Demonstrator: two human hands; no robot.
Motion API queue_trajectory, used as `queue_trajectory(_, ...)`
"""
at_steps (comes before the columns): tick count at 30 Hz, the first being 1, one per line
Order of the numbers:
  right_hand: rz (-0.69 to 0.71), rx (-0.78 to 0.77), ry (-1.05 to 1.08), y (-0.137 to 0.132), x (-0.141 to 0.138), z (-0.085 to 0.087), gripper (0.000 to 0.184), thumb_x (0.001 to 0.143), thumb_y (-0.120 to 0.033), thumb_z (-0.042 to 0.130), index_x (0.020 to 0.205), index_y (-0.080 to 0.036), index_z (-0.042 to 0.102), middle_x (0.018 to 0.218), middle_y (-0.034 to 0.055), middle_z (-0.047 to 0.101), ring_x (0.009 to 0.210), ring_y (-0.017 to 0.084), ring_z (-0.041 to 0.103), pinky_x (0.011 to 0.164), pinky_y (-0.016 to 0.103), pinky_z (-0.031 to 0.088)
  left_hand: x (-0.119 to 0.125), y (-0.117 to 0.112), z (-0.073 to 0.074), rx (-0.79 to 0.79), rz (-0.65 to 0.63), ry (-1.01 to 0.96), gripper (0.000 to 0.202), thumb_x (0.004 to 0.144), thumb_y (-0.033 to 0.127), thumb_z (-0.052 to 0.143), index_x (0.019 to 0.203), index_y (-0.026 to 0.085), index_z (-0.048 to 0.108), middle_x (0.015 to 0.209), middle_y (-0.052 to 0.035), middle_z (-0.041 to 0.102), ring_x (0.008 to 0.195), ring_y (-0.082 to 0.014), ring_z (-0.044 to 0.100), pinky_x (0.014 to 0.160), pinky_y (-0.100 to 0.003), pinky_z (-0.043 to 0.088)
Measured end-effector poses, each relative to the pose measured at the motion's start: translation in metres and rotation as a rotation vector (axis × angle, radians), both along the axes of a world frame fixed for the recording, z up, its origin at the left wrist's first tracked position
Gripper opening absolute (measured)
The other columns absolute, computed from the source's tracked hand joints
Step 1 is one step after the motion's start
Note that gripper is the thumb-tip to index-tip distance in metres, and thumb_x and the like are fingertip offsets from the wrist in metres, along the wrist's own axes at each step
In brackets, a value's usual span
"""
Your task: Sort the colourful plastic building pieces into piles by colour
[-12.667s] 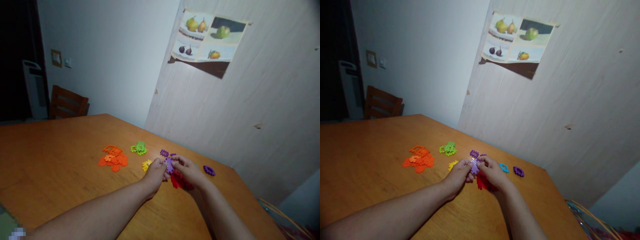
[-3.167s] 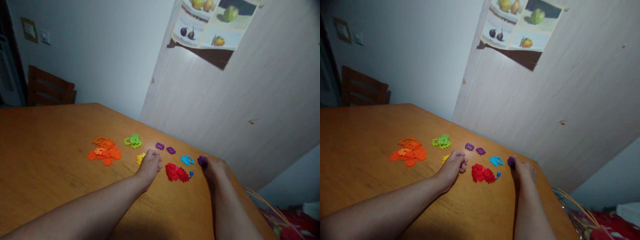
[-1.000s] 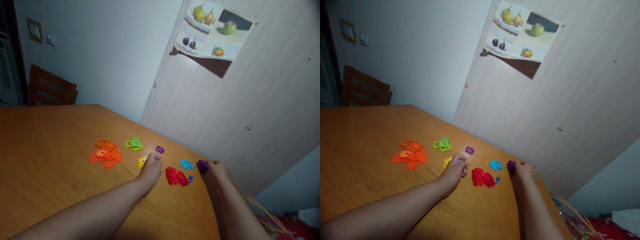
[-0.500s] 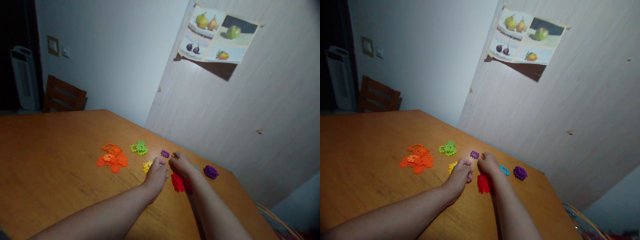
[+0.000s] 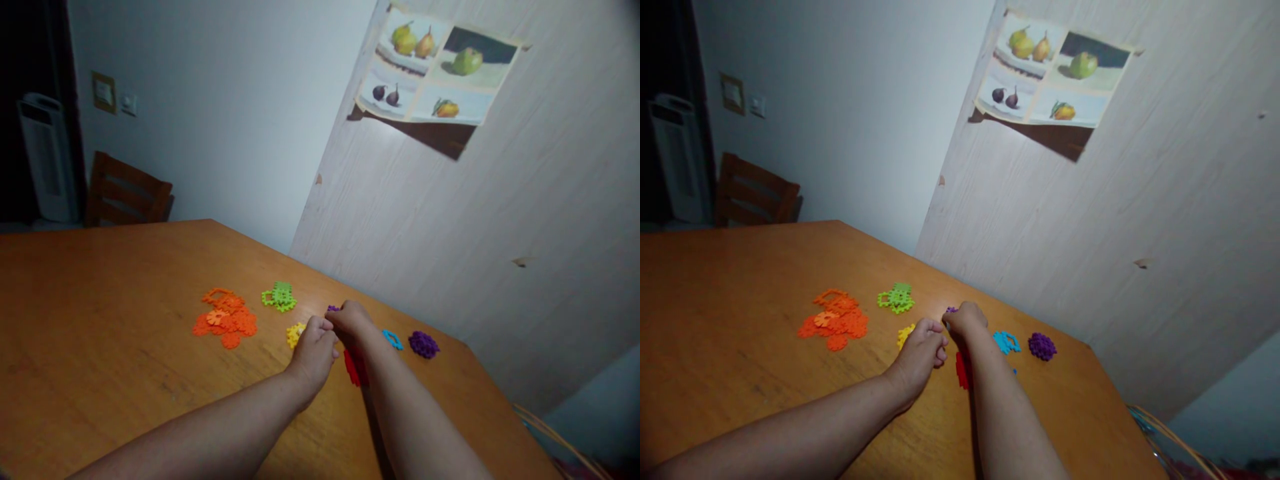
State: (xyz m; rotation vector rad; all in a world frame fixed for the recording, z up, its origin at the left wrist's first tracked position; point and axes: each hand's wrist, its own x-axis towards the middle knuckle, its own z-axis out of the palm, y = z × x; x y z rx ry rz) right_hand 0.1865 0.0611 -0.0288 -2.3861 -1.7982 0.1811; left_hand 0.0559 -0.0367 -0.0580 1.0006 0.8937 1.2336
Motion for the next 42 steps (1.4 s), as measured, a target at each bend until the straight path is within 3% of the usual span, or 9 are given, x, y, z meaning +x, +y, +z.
queue_trajectory(4,0.018,0.003,0.05,-0.014,0.015,0.002,0.038,0.068,-0.05,0.071,0.081,-0.014,0.074,0.078,0.0132,0.073,0.074,0.024,0.069,0.057,0.028,0.043,0.0,0.001,-0.002,0.005,-0.013,0.004,0.02,0.078,0.016,0.05,0.097,0.022,0.048,0.075,0.0032,0.055,0.059,-0.01,0.053,0.056,-0.022,0.04)
queue_trajectory(10,0.03,0.069,0.212,-0.035,0.053,0.009,0.035,0.072,-0.05,0.069,0.064,-0.016,0.066,0.049,-0.0001,0.054,0.05,0.012,0.052,0.047,0.023,0.031,0.0,0.003,-0.004,-0.007,-0.007,0.01,0.018,0.078,0.019,0.053,0.095,0.021,0.049,0.076,0.0021,0.057,0.06,-0.0105,0.054,0.056,-0.022,0.041)
queue_trajectory(17,-0.038,0.223,0.329,-0.07,0.132,0.036,0.039,0.08,-0.053,0.059,0.065,-0.018,0.061,0.051,-0.0022,0.049,0.046,0.01,0.039,0.047,0.024,0.028,0.0,0.004,-0.003,-0.004,-0.012,0.017,0.018,0.078,0.019,0.053,0.096,0.022,0.049,0.078,0.0014,0.058,0.06,-0.0108,0.055,0.055,-0.022,0.041)
queue_trajectory(21,-0.163,0.299,0.297,-0.085,0.179,0.042,0.03,0.075,-0.046,0.064,0.077,-0.016,0.068,0.059,0.0015,0.059,0.055,0.014,0.051,0.051,0.025,0.033,0.001,0.006,-0.007,0.013,-0.021,0.03,0.018,0.079,0.02,0.052,0.096,0.021,0.049,0.076,0.0014,0.057,0.061,-0.011,0.054,0.054,-0.021,0.04)
queue_trajectory(26,-0.224,0.306,0.251,-0.092,0.219,0.035,0.028,0.07,-0.039,0.069,0.085,-0.016,0.075,0.075,0.0064,0.073,0.071,0.02,0.064,0.061,0.027,0.041,0.001,0.005,-0.006,0.028,-0.024,0.019,0.018,0.079,0.021,0.053,0.097,0.021,0.049,0.072,0.0029,0.054,0.061,-0.0112,0.053,0.055,-0.021,0.039)
queue_trajectory(34,-0.24,0.305,0.215,-0.089,0.235,0.017,0.029,0.07,-0.035,0.072,0.09,-0.016,0.078,0.083,0.0103,0.076,0.081,0.025,0.069,0.071,0.032,0.048,0.0,0.002,-0.004,0.02,-0.027,0.0,0.019,0.078,0.021,0.055,0.097,0.021,0.05,0.074,0.003,0.054,0.06,-0.0106,0.053,0.057,-0.022,0.041)
queue_trajectory(39,-0.282,0.366,0.17,-0.089,0.237,0.017,0.043,0.069,-0.04,0.074,0.101,-0.012,0.076,0.098,0.017,0.076,0.091,0.028,0.07,0.079,0.034,0.051,0.0,0.003,-0.004,0.019,-0.03,0.003,0.019,0.078,0.022,0.055,0.096,0.021,0.05,0.071,0.0038,0.053,0.06,-0.011,0.053,0.057,-0.022,0.04)
queue_trajectory(42,-0.325,0.411,0.15,-0.094,0.236,0.02,0.044,0.074,-0.044,0.068,0.104,-0.012,0.074,0.096,0.0165,0.075,0.087,0.026,0.07,0.074,0.032,0.051,0.0,0.003,-0.004,0.021,-0.025,-0.004,0.019,0.077,0.022,0.055,0.095,0.021,0.05,0.071,0.0035,0.054,0.06,-0.011,0.053,0.056,-0.022,0.04)
